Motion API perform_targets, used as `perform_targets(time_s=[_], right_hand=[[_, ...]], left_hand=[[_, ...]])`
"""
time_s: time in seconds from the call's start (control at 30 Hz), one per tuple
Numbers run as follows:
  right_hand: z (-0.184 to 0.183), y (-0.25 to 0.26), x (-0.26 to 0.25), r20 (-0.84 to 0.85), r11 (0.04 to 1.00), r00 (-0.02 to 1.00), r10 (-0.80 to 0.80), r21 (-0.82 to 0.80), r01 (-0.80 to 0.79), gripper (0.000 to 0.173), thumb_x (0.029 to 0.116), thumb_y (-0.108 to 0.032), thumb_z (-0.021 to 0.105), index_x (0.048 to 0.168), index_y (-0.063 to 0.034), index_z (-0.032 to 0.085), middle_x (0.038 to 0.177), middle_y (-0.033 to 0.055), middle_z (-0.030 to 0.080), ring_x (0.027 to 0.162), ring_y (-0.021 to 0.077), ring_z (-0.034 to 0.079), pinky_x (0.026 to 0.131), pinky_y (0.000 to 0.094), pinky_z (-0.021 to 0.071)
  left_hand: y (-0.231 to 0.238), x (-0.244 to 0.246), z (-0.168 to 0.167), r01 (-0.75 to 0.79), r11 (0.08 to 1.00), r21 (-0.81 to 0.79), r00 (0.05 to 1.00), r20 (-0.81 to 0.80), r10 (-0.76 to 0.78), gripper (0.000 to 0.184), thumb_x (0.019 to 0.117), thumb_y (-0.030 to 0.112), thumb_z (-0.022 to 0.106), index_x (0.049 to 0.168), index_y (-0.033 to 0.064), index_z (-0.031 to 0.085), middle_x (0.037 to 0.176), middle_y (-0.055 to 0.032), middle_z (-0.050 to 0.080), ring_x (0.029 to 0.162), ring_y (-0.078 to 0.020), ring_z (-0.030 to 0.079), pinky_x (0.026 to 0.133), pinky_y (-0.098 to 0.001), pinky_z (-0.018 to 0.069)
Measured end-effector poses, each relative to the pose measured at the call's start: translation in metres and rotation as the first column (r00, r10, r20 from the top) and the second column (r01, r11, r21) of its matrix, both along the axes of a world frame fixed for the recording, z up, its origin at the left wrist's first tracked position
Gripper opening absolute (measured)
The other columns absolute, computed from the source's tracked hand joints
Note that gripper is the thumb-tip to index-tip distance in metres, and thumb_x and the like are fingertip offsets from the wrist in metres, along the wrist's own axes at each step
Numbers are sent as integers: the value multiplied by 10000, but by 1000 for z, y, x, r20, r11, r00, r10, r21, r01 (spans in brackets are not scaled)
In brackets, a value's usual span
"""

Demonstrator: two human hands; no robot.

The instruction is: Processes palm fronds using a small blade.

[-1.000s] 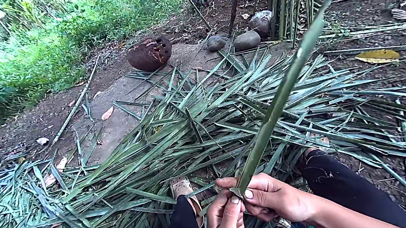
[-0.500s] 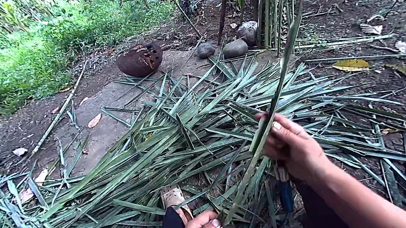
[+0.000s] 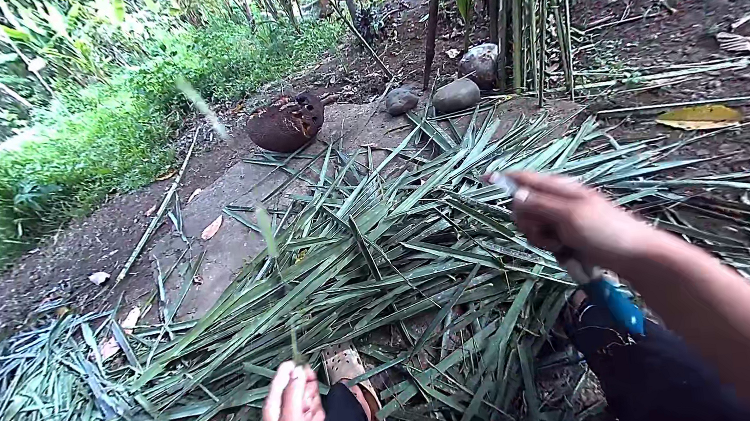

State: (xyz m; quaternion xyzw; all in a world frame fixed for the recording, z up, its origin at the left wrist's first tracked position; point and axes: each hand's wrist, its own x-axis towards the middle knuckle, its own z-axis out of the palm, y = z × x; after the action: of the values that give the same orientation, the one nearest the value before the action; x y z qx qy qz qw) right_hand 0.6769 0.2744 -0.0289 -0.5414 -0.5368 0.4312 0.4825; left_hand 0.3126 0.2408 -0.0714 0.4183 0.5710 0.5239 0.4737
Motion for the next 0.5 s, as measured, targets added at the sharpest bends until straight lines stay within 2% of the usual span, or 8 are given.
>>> perform_targets(time_s=[0.07,0.1,0.17,0.23,0.3,0.4,0.5], right_hand=[[-21,-19,-55,-106,915,914,390,-67,-398,464,1067,-192,352,1519,-135,440,667,-99,449,490,-2,398,442,173,350],[-27,-28,-78,-186,858,850,494,-56,-511,490,1061,-181,364,1545,-123,412,675,-100,452,489,-7,394,437,167,342],[-33,-41,-110,-315,791,753,578,-9,-612,512,1062,-163,360,1573,-120,359,675,-94,447,485,-5,384,433,166,333],[-37,-49,-123,-376,778,711,594,44,-627,485,1069,-142,345,1552,-115,378,676,-97,443,497,-8,383,447,159,330],[-40,-52,-126,-396,791,703,591,113,-602,431,1066,-124,357,1485,-111,456,679,-108,453,506,-26,392,455,140,335],[-47,-57,-127,-407,818,714,570,194,-542,382,1071,-122,373,1420,-98,525,671,-124,450,509,-48,379,456,123,317],[-50,-61,-128,-386,838,743,546,258,-482,363,1074,-123,388,1389,-69,561,686,-120,479,523,-58,396,468,114,336]], left_hand=[[-4,36,9,147,987,61,989,25,-149,284,1049,72,290,932,143,540,611,154,439,468,67,362,441,-99,306],[-6,47,10,210,974,89,977,10,-212,282,1046,77,304,921,146,547,620,158,437,477,70,360,448,-101,305],[-12,62,7,302,938,172,953,-86,-291,268,1033,76,349,907,139,576,640,159,445,499,72,357,464,-112,300],[-19,69,2,352,891,288,930,-212,-299,240,1015,56,401,920,96,618,666,154,489,538,81,400,495,-121,331],[-25,72,0,375,841,389,918,-282,-279,221,1002,41,432,928,50,640,693,143,547,584,95,460,531,-114,382],[-29,73,0,391,824,410,914,-279,-295,233,1008,55,439,885,68,637,693,155,555,589,108,459,531,-103,374],[-31,72,3,415,824,386,905,-264,-333,240,1010,54,440,878,78,638,673,152,532,568,102,429,512,-105,345]])
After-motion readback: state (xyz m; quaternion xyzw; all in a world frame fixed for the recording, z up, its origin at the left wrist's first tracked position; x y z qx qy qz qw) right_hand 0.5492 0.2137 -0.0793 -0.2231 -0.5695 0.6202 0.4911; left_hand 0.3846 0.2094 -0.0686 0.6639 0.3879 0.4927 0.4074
